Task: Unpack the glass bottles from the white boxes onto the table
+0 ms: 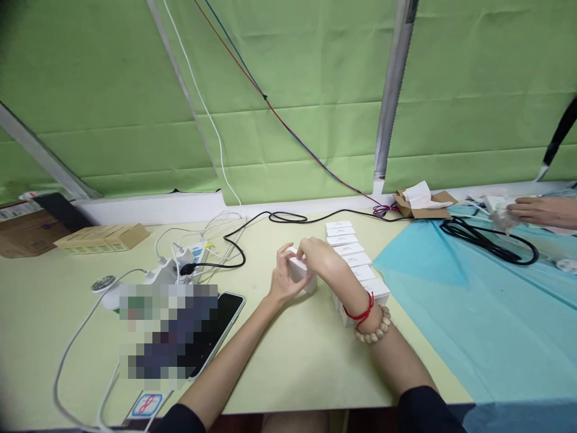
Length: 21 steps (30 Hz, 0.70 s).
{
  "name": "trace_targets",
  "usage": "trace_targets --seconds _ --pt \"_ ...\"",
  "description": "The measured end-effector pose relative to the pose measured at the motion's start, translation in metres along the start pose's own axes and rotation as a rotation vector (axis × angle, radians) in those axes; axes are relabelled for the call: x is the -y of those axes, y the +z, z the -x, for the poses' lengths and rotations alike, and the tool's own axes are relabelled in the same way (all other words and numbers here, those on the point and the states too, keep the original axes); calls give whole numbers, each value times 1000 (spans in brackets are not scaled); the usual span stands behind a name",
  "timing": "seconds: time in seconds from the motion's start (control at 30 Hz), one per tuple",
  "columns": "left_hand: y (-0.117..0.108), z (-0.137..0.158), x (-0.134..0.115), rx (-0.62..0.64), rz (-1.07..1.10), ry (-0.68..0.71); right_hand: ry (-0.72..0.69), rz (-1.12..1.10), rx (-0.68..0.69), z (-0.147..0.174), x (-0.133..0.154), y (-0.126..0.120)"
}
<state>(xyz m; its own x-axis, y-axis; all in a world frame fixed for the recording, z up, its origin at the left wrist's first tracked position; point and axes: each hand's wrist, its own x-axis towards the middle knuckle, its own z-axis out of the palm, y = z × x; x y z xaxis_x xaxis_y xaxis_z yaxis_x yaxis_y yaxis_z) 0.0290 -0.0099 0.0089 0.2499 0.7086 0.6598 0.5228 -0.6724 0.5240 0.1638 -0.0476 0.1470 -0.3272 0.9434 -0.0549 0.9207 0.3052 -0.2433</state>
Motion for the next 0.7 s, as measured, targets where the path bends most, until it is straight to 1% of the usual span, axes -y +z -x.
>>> trace_targets --seconds 0.13,0.2,0.23,0.27,0.33,0.4,0.47,0.53,0.63,0.7 --pt "3 5 -4 67 58 -87 -44 38 98 4 3 -4" --pt "1 6 -7 116 78 -175 -82 -25 145 9 2 -9" --pt "0 7 -9 136 82 -219 -101 -78 136 13 1 -12" --pt "0 8 -12 145 89 -256 -115 -132 100 18 -2 -16" --pt "2 11 -19 122 122 -324 -130 -202 -47 31 -9 -23" --pt "6 15 -25 79 182 -415 -126 -207 -226 45 -18 -29" --pt "9 20 -28 35 263 -508 -128 -173 -355 58 -28 -28" --pt "8 27 -30 -12 362 -565 -130 -109 -447 69 -38 -21" --pt "-1 43 -34 -71 496 -598 -141 -8 -573 87 -48 1" --pt "-12 56 -42 -80 467 -605 -153 -56 -650 103 -47 22"
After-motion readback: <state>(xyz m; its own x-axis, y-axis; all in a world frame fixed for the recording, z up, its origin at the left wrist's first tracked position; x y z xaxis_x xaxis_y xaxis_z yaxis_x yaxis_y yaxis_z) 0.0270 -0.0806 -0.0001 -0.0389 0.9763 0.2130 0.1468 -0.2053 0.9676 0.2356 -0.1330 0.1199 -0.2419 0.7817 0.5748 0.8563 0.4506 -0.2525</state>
